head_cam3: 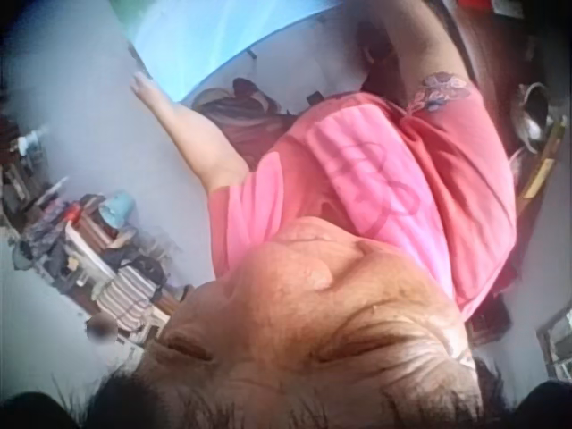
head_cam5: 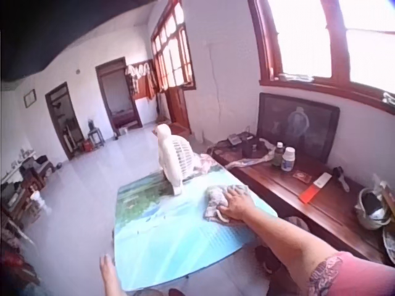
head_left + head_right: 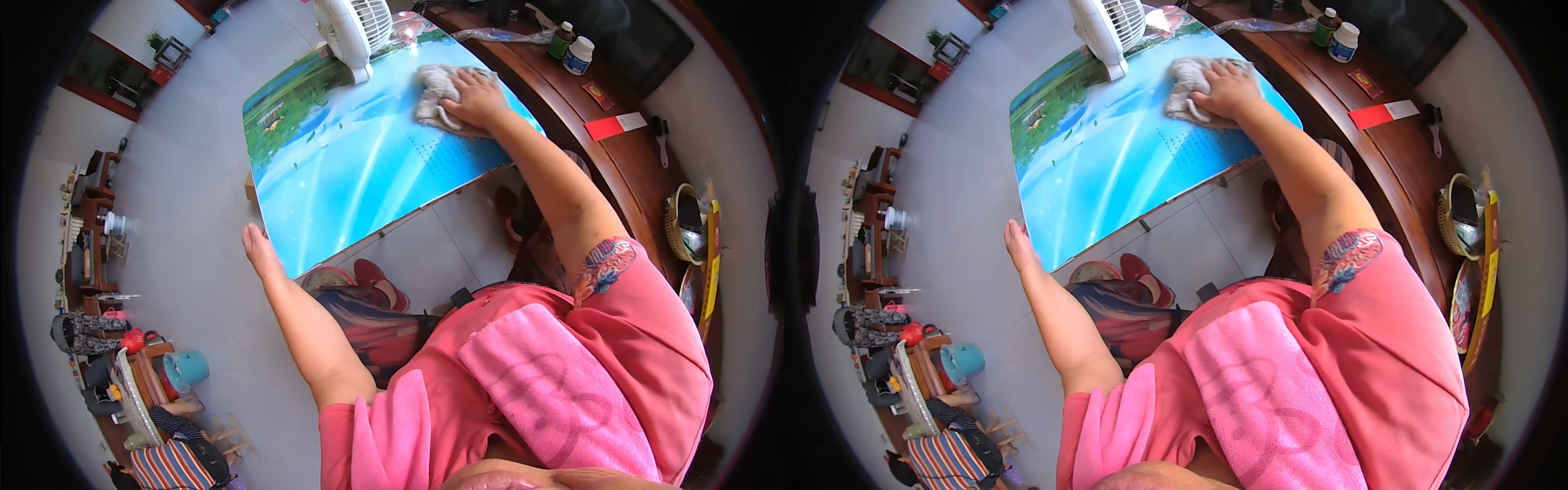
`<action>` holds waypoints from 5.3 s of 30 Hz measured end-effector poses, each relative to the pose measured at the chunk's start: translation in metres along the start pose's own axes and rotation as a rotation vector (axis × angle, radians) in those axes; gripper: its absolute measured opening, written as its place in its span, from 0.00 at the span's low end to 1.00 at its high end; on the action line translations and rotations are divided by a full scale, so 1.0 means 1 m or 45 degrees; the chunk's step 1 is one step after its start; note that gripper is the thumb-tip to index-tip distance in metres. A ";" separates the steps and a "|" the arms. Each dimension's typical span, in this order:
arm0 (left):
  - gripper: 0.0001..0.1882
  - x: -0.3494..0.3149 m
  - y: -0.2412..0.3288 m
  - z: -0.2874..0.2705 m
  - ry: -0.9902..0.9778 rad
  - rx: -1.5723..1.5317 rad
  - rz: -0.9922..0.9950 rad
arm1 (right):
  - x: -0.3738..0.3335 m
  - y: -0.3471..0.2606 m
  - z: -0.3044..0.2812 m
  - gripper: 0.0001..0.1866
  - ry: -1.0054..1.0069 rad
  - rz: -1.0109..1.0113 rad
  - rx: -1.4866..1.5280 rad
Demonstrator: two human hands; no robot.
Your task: The person wipes a blue printed table surface with a cloth, moving a small white fan to reach underneath. They continue wiping the table and then clean the adjacent wooden cabinet surface.
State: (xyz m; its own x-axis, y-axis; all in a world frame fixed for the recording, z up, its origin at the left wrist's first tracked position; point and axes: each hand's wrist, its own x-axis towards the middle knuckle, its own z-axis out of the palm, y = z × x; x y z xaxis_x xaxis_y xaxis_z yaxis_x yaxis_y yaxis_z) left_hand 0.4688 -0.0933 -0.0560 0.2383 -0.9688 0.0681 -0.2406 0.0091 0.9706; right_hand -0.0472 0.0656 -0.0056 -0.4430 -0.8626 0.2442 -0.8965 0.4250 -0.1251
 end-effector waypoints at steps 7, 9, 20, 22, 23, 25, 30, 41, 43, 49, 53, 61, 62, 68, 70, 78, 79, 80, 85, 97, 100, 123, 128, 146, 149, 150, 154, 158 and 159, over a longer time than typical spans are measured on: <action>0.23 -0.023 0.059 0.040 -0.155 0.181 0.428 | -0.044 -0.003 -0.020 0.41 -0.126 -0.226 0.063; 0.22 -0.029 0.077 0.081 -0.337 0.204 0.492 | -0.051 -0.016 -0.023 0.41 -0.153 -0.413 0.098; 0.45 -0.021 0.129 0.345 -0.389 0.697 0.730 | -0.053 -0.024 -0.020 0.42 -0.107 -0.655 0.392; 0.45 -0.010 0.137 0.367 -0.341 0.808 0.702 | -0.050 -0.022 -0.021 0.43 -0.141 -0.675 0.429; 0.41 -0.005 0.135 0.375 -0.252 0.839 0.767 | -0.049 -0.021 -0.022 0.43 -0.159 -0.690 0.449; 0.38 0.007 0.132 0.385 -0.171 0.968 0.733 | -0.049 -0.022 -0.022 0.43 -0.169 -0.694 0.456; 0.35 0.005 0.138 0.395 -0.055 0.940 0.647 | -0.048 -0.019 -0.020 0.44 -0.160 -0.689 0.492; 0.29 0.026 0.142 0.367 -0.094 0.556 0.496 | -0.046 -0.015 -0.023 0.42 -0.170 -0.687 0.537; 0.29 0.036 0.135 0.356 -0.047 0.587 0.500 | -0.046 -0.015 -0.024 0.42 -0.176 -0.687 0.540; 0.31 0.052 0.119 0.303 0.038 0.777 0.424 | -0.047 -0.018 -0.023 0.41 -0.159 -0.671 0.514; 0.30 0.056 0.111 0.267 0.070 0.808 0.368 | -0.047 -0.020 -0.026 0.40 -0.160 -0.671 0.489; 0.29 0.050 0.107 0.228 0.001 0.708 0.343 | -0.064 -0.030 -0.028 0.38 -0.096 -0.613 0.377; 0.30 0.058 0.100 0.225 0.017 0.731 0.345 | -0.068 -0.034 -0.030 0.38 -0.107 -0.623 0.357; 0.33 0.074 0.081 0.215 0.090 0.841 0.441 | -0.074 -0.049 -0.038 0.39 -0.136 -0.670 0.215; 0.34 0.067 0.081 0.217 0.112 0.840 0.434 | -0.061 -0.052 -0.032 0.40 -0.177 -0.700 0.244; 0.48 0.047 0.065 0.175 -0.045 0.596 0.457 | 0.061 -0.103 0.021 0.40 -0.239 -0.641 0.143; 0.49 0.018 0.077 0.172 -0.004 0.631 0.419 | 0.079 -0.106 0.027 0.40 -0.248 -0.585 0.134; 0.46 -0.016 0.093 0.164 -0.128 0.570 0.503 | 0.097 -0.111 0.033 0.39 -0.260 -0.536 0.130; 0.35 -0.150 0.136 0.170 -0.754 0.545 0.909 | 0.169 -0.136 0.055 0.40 -0.303 -0.338 0.083; 0.45 -0.202 0.122 0.166 -1.127 0.480 1.214 | 0.269 -0.157 0.096 0.41 -0.211 -0.104 -0.019; 0.44 -0.201 0.122 0.166 -1.137 0.488 1.274 | 0.264 -0.150 0.099 0.40 -0.180 -0.103 -0.010; 0.37 -0.206 0.114 0.174 -0.964 0.847 1.515 | 0.082 -0.100 0.031 0.38 -0.127 -0.597 0.044; 0.37 -0.204 0.115 0.173 -0.970 0.762 1.493 | 0.184 -0.122 0.067 0.42 -0.216 -0.276 -0.065; 0.18 -0.214 0.081 0.196 -0.612 0.699 1.562 | 0.410 -0.095 0.203 0.24 0.022 -0.399 -0.258; 0.21 -0.213 0.084 0.194 -0.694 0.664 1.522 | 0.389 -0.091 0.190 0.35 -0.051 -0.373 -0.254; 0.23 -0.211 0.088 0.192 -0.744 0.641 1.510 | 0.375 -0.086 0.183 0.37 -0.062 -0.374 -0.255; 0.33 -0.203 0.105 0.177 -0.952 0.650 1.419 | 0.283 -0.088 0.139 0.41 -0.116 -0.435 -0.144; 0.35 -0.203 0.110 0.174 -0.955 0.693 1.412 | 0.173 -0.081 0.079 0.37 -0.045 -0.542 -0.088; 0.35 -0.203 0.110 0.172 -0.955 0.710 1.414 | 0.146 -0.077 0.064 0.37 -0.034 -0.572 -0.104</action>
State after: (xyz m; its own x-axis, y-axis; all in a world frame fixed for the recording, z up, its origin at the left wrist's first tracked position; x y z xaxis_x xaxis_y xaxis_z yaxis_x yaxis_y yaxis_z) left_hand 0.2318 0.0622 -0.0028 -0.8080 -0.4268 0.4063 -0.3387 0.9006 0.2725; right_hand -0.0422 -0.1108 -0.0217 -0.0105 -0.9728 0.2315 -0.9976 0.0261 0.0642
